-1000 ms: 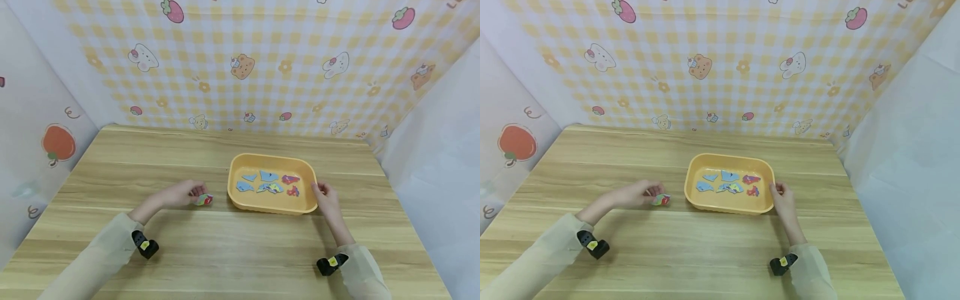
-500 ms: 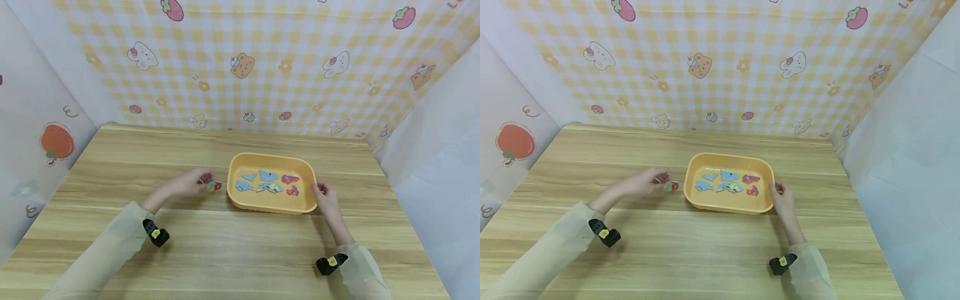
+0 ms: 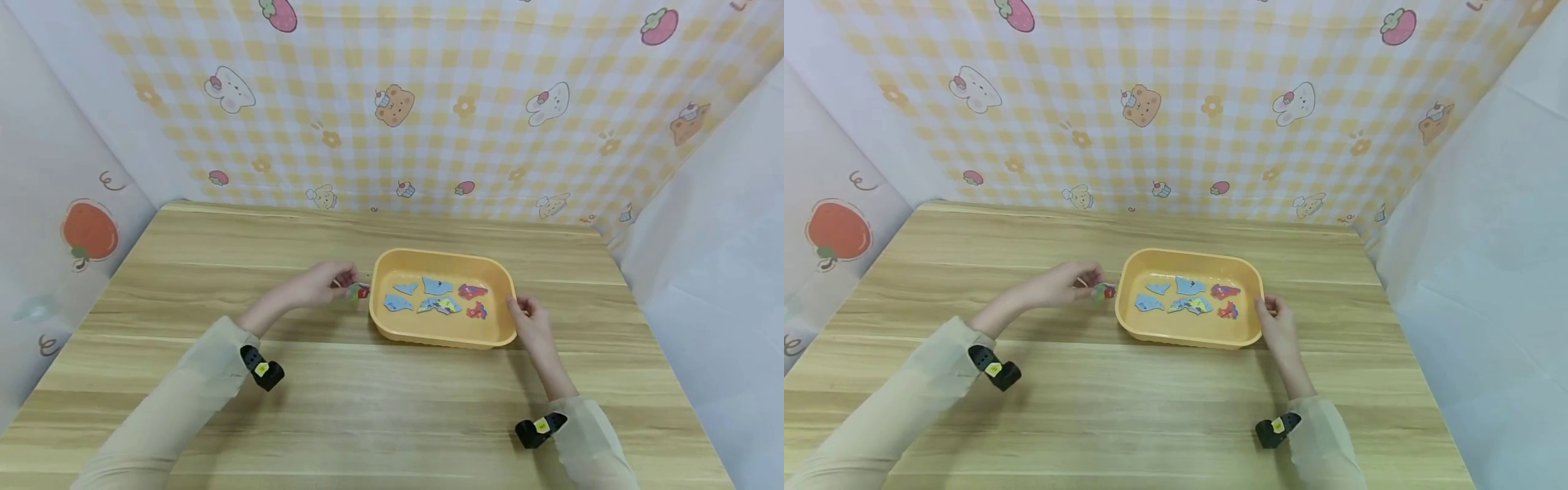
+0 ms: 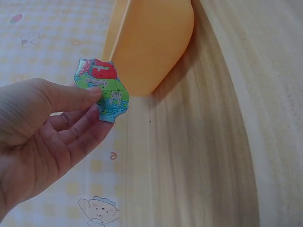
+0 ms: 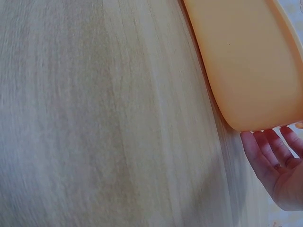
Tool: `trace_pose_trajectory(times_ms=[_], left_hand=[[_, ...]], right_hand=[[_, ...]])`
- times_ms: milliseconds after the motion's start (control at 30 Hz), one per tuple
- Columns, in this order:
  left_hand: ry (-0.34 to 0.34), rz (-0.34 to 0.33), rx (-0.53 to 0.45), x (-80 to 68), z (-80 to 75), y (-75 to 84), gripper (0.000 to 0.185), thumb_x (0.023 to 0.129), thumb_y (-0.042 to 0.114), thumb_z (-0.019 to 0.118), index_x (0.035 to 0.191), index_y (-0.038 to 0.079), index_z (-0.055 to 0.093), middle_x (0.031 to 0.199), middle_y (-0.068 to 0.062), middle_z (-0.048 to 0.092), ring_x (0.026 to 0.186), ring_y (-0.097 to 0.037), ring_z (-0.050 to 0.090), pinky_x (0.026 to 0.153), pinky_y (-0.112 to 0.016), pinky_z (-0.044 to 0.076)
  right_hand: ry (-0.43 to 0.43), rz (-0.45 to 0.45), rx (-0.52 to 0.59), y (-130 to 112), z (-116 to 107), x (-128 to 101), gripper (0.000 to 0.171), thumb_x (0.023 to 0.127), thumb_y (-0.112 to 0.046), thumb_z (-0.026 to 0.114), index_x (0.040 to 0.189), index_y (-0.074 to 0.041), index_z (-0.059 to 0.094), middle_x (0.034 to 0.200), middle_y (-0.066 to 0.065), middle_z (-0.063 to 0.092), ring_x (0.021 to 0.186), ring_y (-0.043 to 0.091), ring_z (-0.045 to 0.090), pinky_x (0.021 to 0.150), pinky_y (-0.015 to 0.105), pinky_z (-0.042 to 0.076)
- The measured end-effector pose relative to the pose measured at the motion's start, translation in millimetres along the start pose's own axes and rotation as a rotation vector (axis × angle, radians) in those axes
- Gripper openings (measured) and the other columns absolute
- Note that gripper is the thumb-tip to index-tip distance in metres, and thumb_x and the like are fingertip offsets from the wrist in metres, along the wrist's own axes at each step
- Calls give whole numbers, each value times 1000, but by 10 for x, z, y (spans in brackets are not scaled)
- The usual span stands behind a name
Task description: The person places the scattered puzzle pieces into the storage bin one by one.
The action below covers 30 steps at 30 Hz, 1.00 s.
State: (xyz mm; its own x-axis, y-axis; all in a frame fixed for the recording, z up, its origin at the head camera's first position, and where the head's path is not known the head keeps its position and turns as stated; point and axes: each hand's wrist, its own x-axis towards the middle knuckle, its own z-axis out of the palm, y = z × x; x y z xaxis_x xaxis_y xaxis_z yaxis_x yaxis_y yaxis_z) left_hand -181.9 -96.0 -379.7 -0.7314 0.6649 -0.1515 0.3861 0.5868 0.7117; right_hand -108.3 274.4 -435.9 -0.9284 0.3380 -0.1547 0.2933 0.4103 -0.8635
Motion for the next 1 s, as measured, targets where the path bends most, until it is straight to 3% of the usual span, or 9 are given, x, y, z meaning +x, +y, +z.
trace_pose_trajectory(times_ms=[567, 1000], left_hand=[[-25, 5, 51, 148, -8, 160, 15, 89, 0, 55, 103, 3, 56, 101, -12, 64, 98, -23, 60, 86, -35, 52], [-50, 71, 60, 334, 16, 315, 17, 89, 2, 56, 106, 1, 56, 101, -12, 63, 96, -23, 60, 87, -33, 53]], right_hand=[[-13, 9, -16, 24, -2, 3, 43, 96, -28, 49, 119, 8, 51, 89, 0, 53, 70, -4, 49, 59, 11, 48], [-13, 8, -22, 25, -10, 14, 46, 96, -31, 48, 119, 8, 50, 96, 8, 55, 70, -2, 50, 61, 11, 48]])
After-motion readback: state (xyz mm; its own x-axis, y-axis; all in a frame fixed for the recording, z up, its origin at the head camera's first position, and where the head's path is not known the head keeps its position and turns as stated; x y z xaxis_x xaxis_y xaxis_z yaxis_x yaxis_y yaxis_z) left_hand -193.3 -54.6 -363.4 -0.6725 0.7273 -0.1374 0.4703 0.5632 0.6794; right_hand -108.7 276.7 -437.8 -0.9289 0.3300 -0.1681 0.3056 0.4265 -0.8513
